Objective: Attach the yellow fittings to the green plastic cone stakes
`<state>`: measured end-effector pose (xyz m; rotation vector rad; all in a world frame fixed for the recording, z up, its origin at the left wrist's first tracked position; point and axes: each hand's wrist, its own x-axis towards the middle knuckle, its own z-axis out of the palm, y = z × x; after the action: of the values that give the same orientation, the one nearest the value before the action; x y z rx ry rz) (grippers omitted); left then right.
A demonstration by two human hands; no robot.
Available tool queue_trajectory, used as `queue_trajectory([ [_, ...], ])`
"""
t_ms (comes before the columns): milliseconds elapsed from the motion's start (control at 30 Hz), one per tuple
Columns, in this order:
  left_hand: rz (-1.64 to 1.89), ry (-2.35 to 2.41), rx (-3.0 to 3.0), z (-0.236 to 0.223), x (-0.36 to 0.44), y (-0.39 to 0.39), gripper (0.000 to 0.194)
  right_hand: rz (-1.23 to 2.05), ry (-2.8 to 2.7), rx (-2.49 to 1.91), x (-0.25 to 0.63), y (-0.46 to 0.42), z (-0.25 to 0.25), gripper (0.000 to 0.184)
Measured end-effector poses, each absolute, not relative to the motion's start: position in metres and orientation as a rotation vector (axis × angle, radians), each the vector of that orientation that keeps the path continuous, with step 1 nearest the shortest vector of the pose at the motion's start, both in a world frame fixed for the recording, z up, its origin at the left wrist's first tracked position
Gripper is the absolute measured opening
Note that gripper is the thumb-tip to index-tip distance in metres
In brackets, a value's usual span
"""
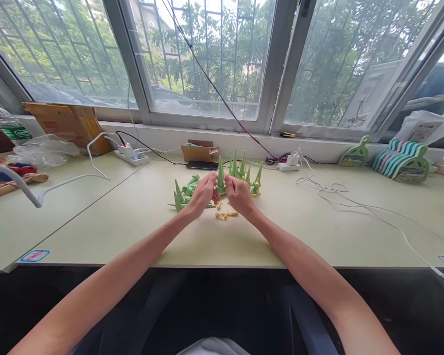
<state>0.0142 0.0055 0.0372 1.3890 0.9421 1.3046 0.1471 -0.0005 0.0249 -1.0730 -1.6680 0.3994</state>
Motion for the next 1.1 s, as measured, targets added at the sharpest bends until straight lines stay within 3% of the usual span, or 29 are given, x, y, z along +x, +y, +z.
queue_trajectory([
  [1100,1.080,0.797,1.298,0.0443,0.0074,0.0033,0.039,0.477,-1.699,-1.009,0.1485,0.0055,0.0162,0.052],
])
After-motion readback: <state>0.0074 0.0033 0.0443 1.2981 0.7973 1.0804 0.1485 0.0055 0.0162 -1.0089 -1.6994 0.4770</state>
